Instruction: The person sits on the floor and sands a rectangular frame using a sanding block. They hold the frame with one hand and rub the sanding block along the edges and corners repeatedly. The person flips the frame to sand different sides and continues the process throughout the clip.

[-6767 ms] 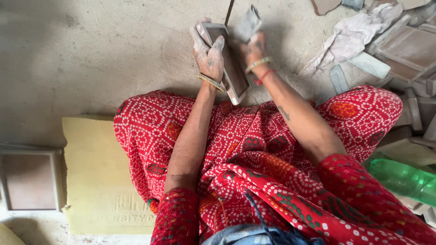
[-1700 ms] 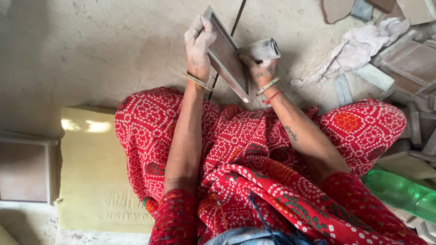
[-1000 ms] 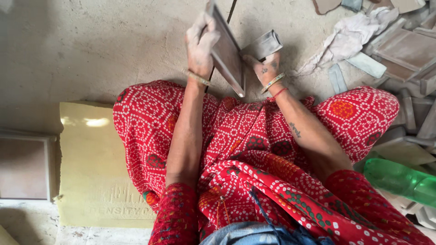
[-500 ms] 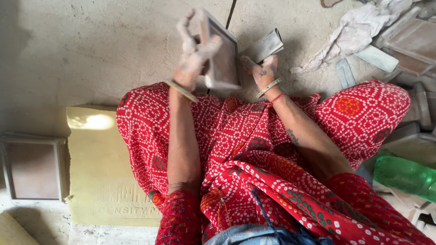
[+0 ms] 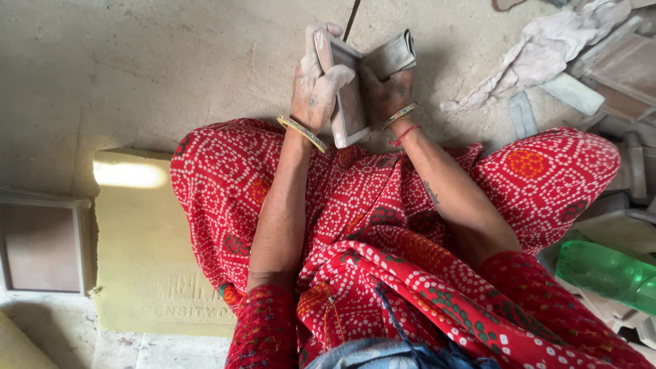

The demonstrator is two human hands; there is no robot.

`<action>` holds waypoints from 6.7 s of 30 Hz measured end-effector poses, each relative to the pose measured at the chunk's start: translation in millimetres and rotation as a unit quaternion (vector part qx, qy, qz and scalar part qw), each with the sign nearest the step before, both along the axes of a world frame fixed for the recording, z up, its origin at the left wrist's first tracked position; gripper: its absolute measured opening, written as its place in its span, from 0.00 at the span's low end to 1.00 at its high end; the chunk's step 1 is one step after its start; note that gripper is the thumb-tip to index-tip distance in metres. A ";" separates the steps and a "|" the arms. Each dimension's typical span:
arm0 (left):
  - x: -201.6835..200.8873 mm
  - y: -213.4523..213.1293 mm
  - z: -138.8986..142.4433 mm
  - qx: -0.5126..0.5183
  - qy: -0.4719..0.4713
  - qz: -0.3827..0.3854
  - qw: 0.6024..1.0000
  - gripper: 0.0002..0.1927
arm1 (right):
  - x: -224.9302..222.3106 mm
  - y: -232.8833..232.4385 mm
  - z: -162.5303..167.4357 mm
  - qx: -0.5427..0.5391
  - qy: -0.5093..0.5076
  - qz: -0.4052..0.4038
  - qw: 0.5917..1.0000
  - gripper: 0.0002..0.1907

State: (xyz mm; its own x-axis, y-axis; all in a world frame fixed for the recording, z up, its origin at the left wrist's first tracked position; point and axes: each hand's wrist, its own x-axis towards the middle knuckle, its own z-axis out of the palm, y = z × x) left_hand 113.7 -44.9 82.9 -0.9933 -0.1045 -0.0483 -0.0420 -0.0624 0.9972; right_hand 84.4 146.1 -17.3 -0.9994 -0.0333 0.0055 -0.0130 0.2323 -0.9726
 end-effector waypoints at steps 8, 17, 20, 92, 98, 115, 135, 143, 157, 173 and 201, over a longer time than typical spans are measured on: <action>1.0 4.0 11.8 -0.009 0.010 0.003 1.000 0.27 | -2.3 -0.8 0.8 0.028 -0.009 -0.006 1.000 0.09; 1.1 4.7 10.7 0.003 0.017 0.012 1.000 0.27 | -3.9 13.9 -14.1 0.115 -0.027 0.034 0.992 0.15; -1.9 4.4 7.2 -0.015 0.022 0.017 1.000 0.27 | -9.7 16.4 -18.1 0.112 -0.034 0.031 0.993 0.15; 6.3 -10.8 -32.5 0.041 0.052 0.017 0.998 0.20 | -5.9 59.6 -14.6 0.258 -0.111 0.186 0.942 0.23; 14.1 -0.6 -15.5 -0.067 0.098 0.003 0.993 0.18 | 42.7 66.9 9.4 0.208 -0.148 0.197 0.947 0.19; 12.5 4.9 17.9 -0.220 0.160 -0.047 0.961 0.22 | 42.3 52.7 4.8 0.158 -0.037 0.154 0.975 0.38; 8.9 8.9 29.0 -0.204 0.150 -0.036 0.967 0.25 | 27.5 46.6 30.0 0.202 -0.127 0.085 0.967 0.17; 6.2 9.2 22.3 -0.213 0.165 -0.030 0.963 0.24 | 34.1 41.3 27.3 0.043 0.137 0.115 0.983 0.39; 3.6 8.5 17.2 -0.228 0.139 -0.053 0.962 0.26 | 26.6 56.2 10.6 0.222 -0.065 0.138 0.963 0.22; 0.5 6.7 15.6 -0.198 0.174 -0.032 0.964 0.25 | 25.2 56.1 -1.6 0.247 -0.042 0.091 0.964 0.25; -8.5 -11.4 -89.2 -0.180 0.049 0.081 0.979 0.42 | 18.8 56.3 -9.6 -0.018 -0.149 -0.003 0.989 0.22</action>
State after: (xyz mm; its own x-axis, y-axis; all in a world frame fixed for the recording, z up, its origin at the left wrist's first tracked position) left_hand 105.1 -56.4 -6.3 -0.9604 -0.2534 0.1156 0.0370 0.2954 0.9547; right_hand 103.2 202.4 -26.9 -0.9571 -0.0316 -0.2881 0.2766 0.1968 -0.9406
